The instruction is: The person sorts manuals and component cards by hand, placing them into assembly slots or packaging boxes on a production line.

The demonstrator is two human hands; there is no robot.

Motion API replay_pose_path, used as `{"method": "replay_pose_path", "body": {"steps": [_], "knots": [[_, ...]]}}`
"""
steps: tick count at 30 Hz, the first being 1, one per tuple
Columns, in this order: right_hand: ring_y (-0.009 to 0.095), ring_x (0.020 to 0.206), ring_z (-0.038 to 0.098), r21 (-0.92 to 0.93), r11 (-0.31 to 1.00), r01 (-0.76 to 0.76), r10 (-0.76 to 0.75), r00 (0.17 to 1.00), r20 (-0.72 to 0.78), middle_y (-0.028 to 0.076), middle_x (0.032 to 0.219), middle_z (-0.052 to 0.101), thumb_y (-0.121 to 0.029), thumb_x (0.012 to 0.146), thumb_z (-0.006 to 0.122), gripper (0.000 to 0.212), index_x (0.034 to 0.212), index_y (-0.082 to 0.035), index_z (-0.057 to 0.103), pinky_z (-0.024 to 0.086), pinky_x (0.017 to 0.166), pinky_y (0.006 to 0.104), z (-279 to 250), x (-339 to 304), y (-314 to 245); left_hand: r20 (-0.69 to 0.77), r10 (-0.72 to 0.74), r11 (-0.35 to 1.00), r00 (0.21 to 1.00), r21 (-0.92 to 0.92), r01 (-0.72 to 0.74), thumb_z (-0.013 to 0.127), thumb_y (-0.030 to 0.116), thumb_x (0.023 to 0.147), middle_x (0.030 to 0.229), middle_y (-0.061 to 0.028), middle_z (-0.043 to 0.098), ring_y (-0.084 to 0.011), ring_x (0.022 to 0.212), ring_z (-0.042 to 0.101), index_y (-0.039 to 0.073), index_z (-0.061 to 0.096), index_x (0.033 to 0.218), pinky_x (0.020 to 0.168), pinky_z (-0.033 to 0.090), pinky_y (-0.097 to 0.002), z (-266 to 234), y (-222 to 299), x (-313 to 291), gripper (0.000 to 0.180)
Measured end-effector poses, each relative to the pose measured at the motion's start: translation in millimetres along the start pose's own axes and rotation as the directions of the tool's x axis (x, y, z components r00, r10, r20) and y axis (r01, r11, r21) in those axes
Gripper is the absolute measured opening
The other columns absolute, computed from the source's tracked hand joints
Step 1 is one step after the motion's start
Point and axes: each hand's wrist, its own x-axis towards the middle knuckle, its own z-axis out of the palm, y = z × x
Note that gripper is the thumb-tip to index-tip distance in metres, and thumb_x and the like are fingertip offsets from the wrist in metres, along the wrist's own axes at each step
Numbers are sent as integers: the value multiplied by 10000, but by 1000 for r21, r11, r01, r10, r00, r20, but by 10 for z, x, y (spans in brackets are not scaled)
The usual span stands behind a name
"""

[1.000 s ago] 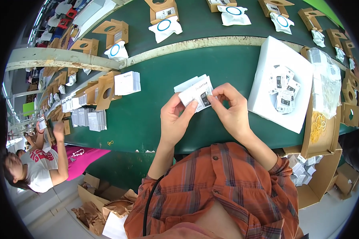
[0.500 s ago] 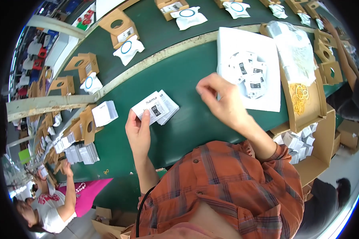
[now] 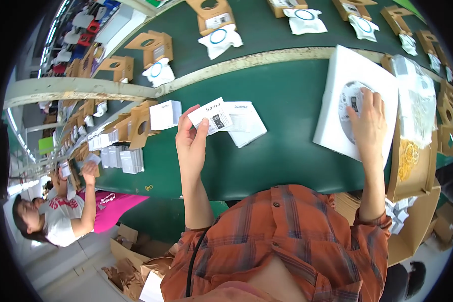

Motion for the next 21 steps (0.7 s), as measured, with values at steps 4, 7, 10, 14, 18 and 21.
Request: {"method": "replay_pose_path", "body": {"steps": [4,7,10,14,18,21], "knots": [[326,1097,550,-41,999,8,-9,1000,-21,126,1184,519,-127,753,743,544,1249,-83,525,506,855,418,-12,15,8,23,-93,984,995,-148,96,548,125,962,976,-103,674,-129,750,647,-27,582,1097,611,494,-229,-192,68,261,206],[329,1091,553,-43,999,10,-10,1000,-2,127,1183,519,-112,752,742,533,1240,-78,529,505,851,418,-26,21,20,9,-128,985,992,-112,128,522,115,963,866,-99,695,-110,645,667,-35,578,1066,456,444,-211,-284,99,667,190],[332,1069,563,-7,1000,22,-22,999,-28,137,1158,530,-87,757,733,491,1210,-69,545,501,836,421,7,33,65,-88,-49,998,995,-31,46,543,81,933,822,-107,694,-119,582,653,-61,595,1024,442,435,-217,-512,-124,1329,176],[336,969,595,94,995,-23,31,996,-87,146,1089,552,-45,773,706,352,1102,-41,579,493,806,419,5,16,66,-198,-108,994,974,2,111,581,55,892,781,-102,688,-124,545,638,-74,614,1000,408,415,-229,-743,-480,2228,172],[333,902,601,115,993,2,13,992,-126,135,1047,560,-26,784,688,247,1009,-22,587,490,780,411,57,23,129,-204,-295,955,933,-24,297,637,53,836,761,-104,676,-110,497,600,-54,639,917,364,392,-236,-881,-789,2897,135],[330,877,600,125,991,40,-19,986,-163,123,994,571,-29,805,667,138,918,-12,589,486,757,406,26,43,109,-193,-328,944,925,-95,315,654,68,818,737,-108,668,-109,467,582,-63,633,891,362,419,-238,-893,-914,3202,151]]}}
